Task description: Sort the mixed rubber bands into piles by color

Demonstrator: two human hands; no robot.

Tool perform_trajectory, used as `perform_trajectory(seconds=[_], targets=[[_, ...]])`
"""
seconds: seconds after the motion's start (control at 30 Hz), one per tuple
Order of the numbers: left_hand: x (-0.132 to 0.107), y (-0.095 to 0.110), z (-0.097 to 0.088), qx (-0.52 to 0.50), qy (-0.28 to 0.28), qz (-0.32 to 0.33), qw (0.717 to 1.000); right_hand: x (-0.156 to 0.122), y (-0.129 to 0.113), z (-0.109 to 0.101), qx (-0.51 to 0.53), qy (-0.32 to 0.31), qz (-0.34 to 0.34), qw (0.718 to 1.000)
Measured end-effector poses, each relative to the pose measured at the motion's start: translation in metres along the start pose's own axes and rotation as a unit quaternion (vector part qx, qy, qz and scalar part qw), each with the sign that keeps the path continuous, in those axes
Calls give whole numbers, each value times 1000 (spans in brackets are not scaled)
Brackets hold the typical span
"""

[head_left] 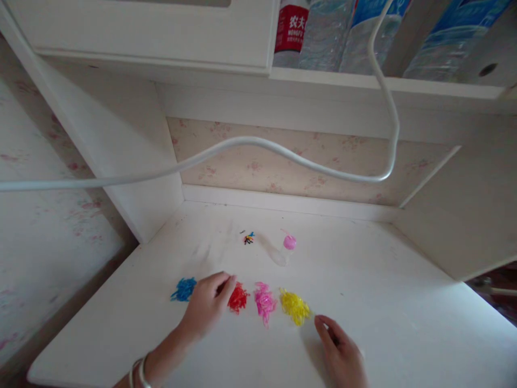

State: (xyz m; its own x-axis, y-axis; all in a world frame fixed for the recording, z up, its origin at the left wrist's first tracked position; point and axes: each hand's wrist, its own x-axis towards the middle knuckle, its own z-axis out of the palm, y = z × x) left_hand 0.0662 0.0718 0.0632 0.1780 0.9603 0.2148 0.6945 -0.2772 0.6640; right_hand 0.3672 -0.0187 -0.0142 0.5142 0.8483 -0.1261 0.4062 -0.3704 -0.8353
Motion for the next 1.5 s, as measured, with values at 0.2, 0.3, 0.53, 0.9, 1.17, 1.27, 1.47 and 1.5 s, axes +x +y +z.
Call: perform_trajectory(seconds=[0.2, 0.3, 0.53, 0.9, 1.17, 1.27, 1.47, 1.5], targets=[[93, -11, 40, 131, -78, -18, 988, 4, -7, 4, -24, 1, -14, 1000], [119, -28, 55, 157, -71, -41, 984, 6, -6, 5, -40, -5, -31, 999], [151, -42, 67, 200, -75, -36, 976, 8, -2, 9, -54, -3, -48, 997], [164, -52, 75, 218, -96, 0, 971, 9, -3, 8, -76, -12, -55, 995], [169, -58, 73, 219, -81, -9, 972, 7, -4, 7, -77, -12, -58, 995], [175, -57, 73, 218, -85, -10, 972, 8, -4, 8, -84, -18, -67, 994], [188, -51, 79, 213, -143, 4, 966, 8, -5, 7, -101, -8, -72, 992], [189, -51, 80, 213, -151, 4, 965, 7, -5, 8, -98, -8, -73, 992]])
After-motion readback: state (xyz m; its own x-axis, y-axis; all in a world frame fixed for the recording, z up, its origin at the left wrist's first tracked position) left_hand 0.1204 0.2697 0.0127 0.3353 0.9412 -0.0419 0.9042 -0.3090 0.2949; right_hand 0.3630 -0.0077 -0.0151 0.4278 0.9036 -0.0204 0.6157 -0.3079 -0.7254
